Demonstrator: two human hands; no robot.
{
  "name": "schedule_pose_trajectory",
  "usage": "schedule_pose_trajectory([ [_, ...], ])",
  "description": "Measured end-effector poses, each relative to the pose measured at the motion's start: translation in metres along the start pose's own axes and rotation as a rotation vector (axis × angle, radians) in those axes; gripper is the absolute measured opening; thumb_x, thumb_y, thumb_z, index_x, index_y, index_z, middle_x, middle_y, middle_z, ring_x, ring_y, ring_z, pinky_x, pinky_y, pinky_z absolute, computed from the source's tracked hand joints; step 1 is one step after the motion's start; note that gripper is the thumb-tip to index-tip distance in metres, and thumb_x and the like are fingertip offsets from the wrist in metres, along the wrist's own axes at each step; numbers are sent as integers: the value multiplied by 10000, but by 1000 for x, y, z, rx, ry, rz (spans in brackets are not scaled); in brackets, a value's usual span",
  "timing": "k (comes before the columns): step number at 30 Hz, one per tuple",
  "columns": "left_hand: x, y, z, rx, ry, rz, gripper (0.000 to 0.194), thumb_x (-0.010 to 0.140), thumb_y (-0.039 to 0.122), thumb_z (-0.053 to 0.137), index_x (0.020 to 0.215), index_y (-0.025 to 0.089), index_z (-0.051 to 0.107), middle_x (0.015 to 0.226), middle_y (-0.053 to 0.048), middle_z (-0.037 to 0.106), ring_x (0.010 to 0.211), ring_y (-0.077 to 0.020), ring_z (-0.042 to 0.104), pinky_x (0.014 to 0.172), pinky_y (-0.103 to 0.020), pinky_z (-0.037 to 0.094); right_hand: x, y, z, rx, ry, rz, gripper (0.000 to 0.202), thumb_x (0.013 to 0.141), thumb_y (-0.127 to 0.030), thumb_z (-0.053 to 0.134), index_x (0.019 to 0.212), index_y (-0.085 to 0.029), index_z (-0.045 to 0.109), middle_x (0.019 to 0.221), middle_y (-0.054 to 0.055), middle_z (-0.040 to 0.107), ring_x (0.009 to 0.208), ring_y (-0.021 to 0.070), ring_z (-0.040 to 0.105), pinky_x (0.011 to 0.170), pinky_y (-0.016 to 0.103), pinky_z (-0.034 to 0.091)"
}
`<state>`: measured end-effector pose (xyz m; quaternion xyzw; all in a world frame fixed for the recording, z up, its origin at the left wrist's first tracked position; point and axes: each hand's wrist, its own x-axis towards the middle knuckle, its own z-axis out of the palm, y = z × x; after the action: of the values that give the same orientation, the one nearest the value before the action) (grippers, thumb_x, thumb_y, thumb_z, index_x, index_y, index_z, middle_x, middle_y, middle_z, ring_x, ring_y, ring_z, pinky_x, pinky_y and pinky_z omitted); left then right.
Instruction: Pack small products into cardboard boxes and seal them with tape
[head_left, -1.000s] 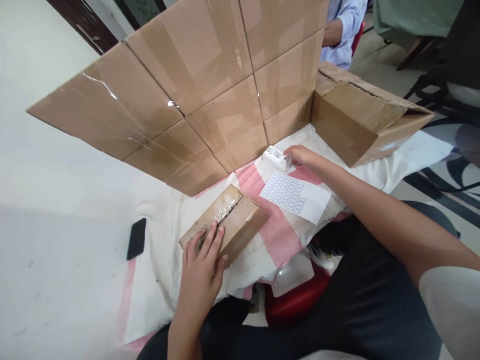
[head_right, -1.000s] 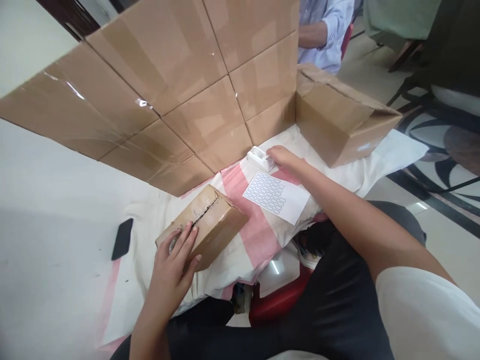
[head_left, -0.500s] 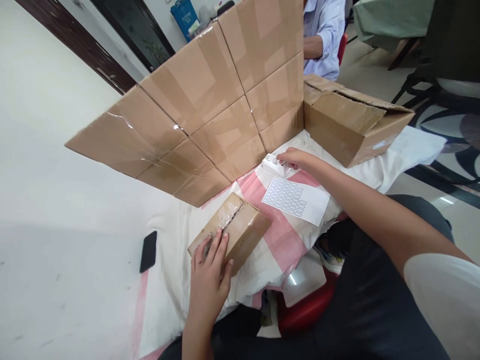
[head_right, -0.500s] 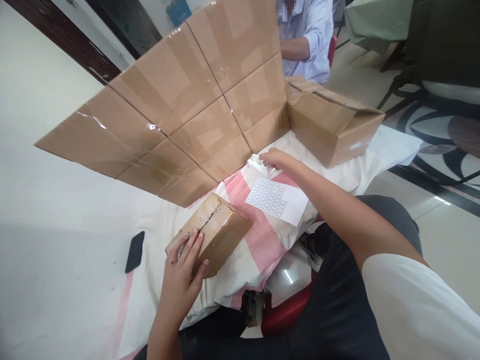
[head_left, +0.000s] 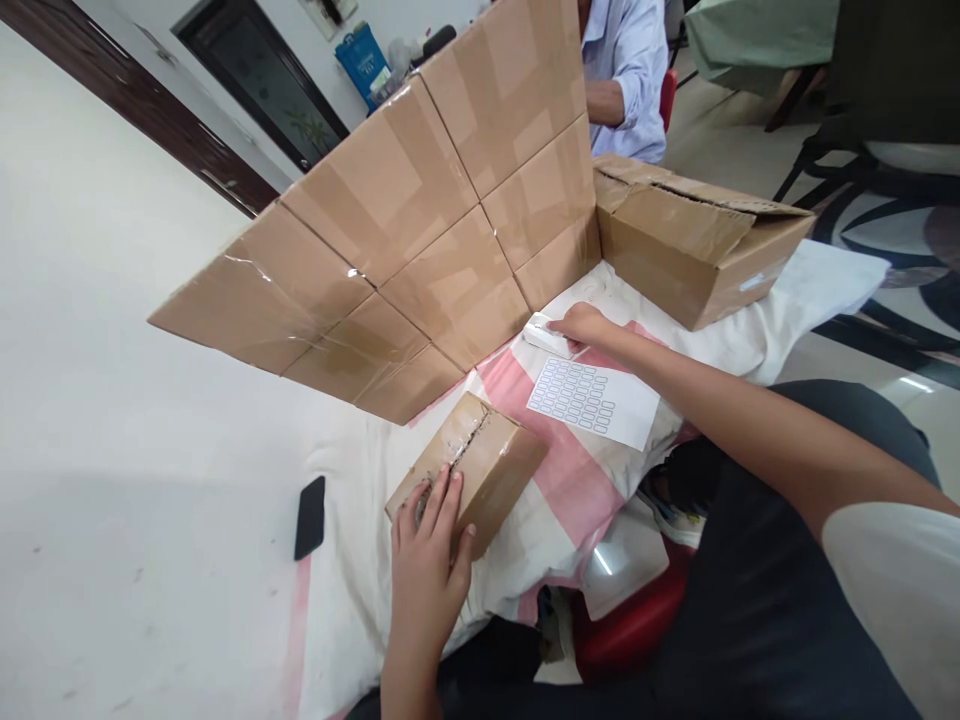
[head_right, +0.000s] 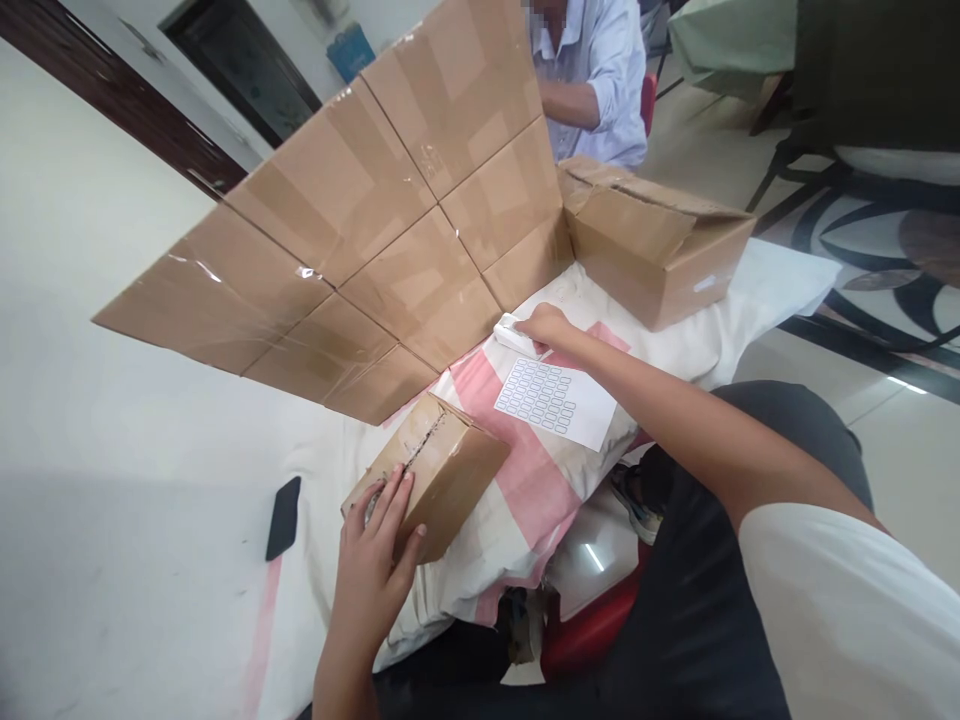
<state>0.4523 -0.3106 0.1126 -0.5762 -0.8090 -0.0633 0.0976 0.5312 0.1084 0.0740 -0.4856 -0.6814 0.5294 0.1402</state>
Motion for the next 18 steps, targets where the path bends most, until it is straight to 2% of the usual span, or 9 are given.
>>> schedule_pose_trajectory([
  [3, 0, 1, 0, 9, 9, -2, 659, 974, 205, 503, 1584, 308, 275, 1595, -26, 420, 1391, -293, 371, 1125, -507, 357, 0, 6, 2, 72, 19, -8, 345, 724, -332, 870, 641, -200, 561, 410, 17, 520, 414, 181, 547, 462, 301, 509],
  [8, 1, 1, 0, 2, 3, 0, 660, 972, 212, 509, 1584, 299, 280, 1600, -31, 411, 1390, -296, 367, 1132, -508, 358, 7, 19, 1, 300, -34, 52, 231, 785, -152, 768, 660, -167, 574, 485, 66, 612, 463, 211, 631, 506, 328, 574],
  [11, 3, 2, -1, 1, 2, -1, 665, 972, 210, 505, 1587, 299, 270, 1597, -40, 415, 1386, -295, 372, 1132, -515, 357, 8, 23, -3, 385, -66, 67, 171, 793, -130, 741, 692, -145, 604, 541, 97, 656, 513, 242, 682, 533, 354, 602],
  [14, 3, 2, -1, 1, 2, -1, 666, 970, 212, 507, 1586, 307, 271, 1597, -36, 417, 1388, -290, 372, 1132, -508, 359, 5, 23, -10, 345, -75, 42, 197, 781, -170, 772, 679, -149, 605, 521, 84, 638, 531, 263, 698, 518, 354, 600],
  [18, 3, 2, -1, 5, -3, -5, 667, 971, 221, 508, 1584, 319, 267, 1604, -19, 405, 1389, -288, 366, 1132, -510, 360, 1, 21, -19, 107, -39, 81, 288, 771, -265, 807, 623, -168, 579, 513, 74, 624, 506, 256, 686, 475, 325, 570],
])
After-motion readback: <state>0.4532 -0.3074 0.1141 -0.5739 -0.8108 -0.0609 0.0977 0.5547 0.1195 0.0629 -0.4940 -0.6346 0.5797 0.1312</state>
